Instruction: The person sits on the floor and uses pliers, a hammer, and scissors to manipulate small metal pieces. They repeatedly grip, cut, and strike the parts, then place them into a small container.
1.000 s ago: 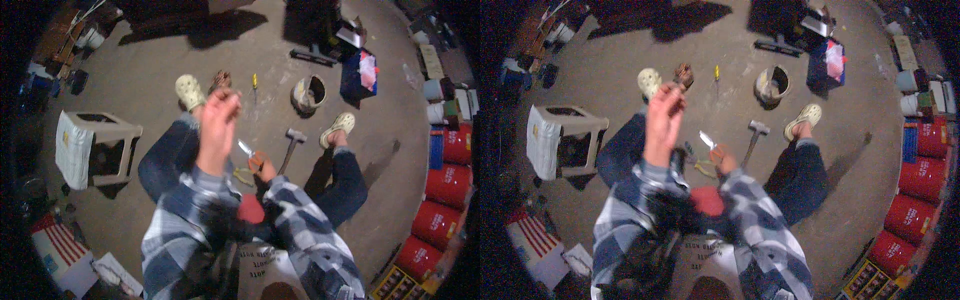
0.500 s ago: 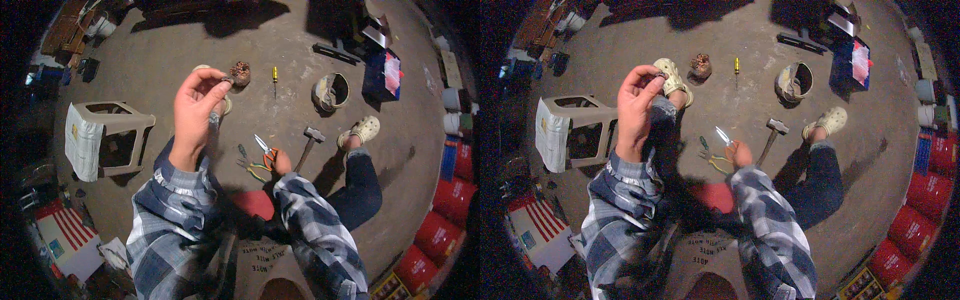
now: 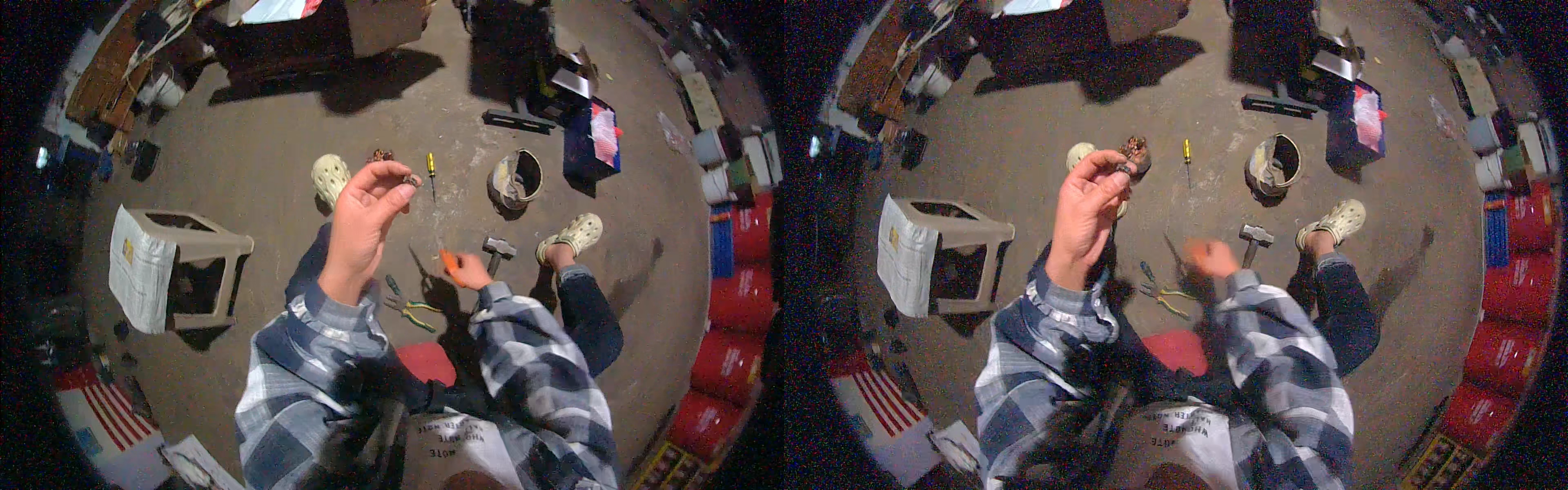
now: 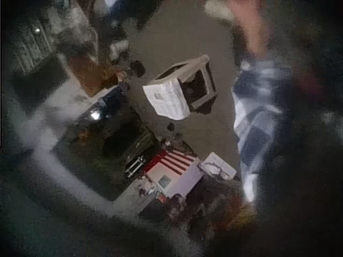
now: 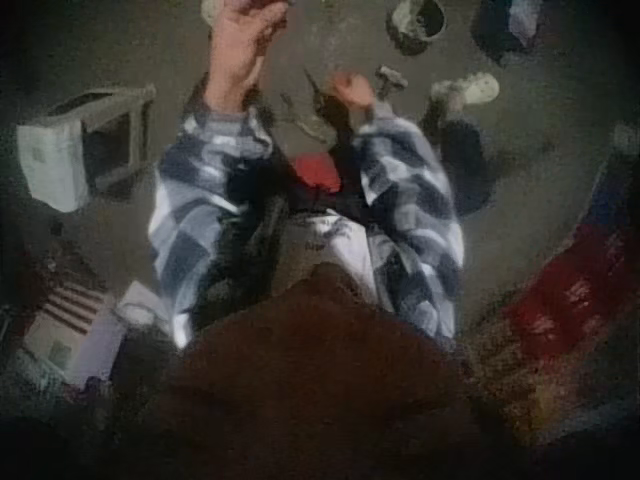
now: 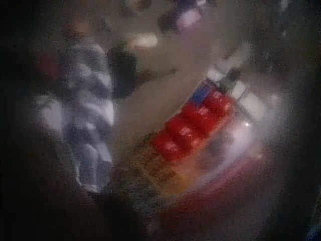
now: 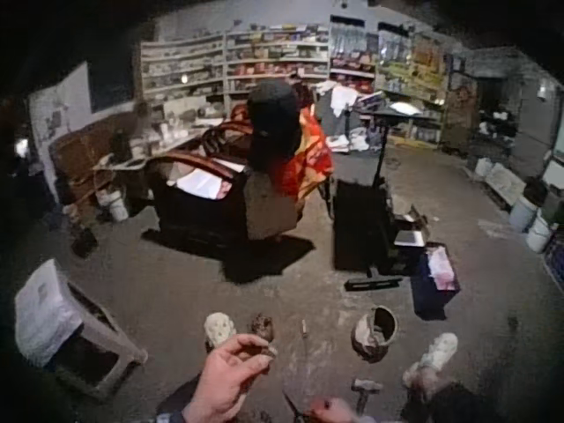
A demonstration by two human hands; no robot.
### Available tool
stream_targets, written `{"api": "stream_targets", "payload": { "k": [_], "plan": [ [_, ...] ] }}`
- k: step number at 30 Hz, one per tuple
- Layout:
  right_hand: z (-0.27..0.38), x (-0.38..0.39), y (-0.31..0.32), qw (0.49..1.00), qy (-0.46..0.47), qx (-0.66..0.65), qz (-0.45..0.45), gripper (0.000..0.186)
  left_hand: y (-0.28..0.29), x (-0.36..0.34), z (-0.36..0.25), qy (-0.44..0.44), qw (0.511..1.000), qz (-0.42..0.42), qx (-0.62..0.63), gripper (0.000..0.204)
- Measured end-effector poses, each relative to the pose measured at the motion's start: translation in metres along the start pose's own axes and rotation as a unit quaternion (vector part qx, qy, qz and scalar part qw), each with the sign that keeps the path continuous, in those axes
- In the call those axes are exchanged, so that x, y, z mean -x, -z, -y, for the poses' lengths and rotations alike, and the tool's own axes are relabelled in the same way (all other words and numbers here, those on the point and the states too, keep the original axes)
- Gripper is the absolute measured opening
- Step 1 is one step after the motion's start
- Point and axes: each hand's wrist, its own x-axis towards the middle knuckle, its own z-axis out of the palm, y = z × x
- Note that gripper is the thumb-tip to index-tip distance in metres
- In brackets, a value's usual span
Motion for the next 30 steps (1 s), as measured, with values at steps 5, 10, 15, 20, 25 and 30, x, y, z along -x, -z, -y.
{"api": "stream_targets", "payload": {
  "k": [5, 10, 15, 20, 25, 30],
  "plan": [
    [0.116, 0.080, 0.088, 0.946, 0.273, 0.003, -0.176, 0.037, -0.017, 0.006, 0.006, -0.034, 0.999, 0.032, -0.011, 0.018],
    [0.168, 0.155, 0.132, 0.904, 0.327, 0.118, -0.248, 0.049, -0.037, 0.005, 0.019, -0.007, 0.998, 0.054, 0.031, 0.016],
    [0.165, 0.156, 0.139, 0.886, 0.336, 0.163, -0.274, 0.058, -0.044, 0.005, 0.029, 0.041, 0.998, 0.034, 0.035, 0.014],
    [0.167, 0.147, 0.130, 0.882, 0.348, 0.158, -0.274, 0.062, -0.039, 0.005, 0.035, 0.051, 0.996, 0.067, 0.023, 0.015],
    [0.166, 0.147, 0.126, 0.887, 0.343, 0.167, -0.260, 0.063, -0.040, 0.006, 0.041, 0.062, 0.997, 0.043, -0.013, 0.019],
    [0.166, 0.148, 0.127, 0.881, 0.350, 0.170, -0.271, 0.061, -0.037, 0.008, 0.042, 0.057, 0.997, 0.058, -0.013, 0.024]
  ]
}}
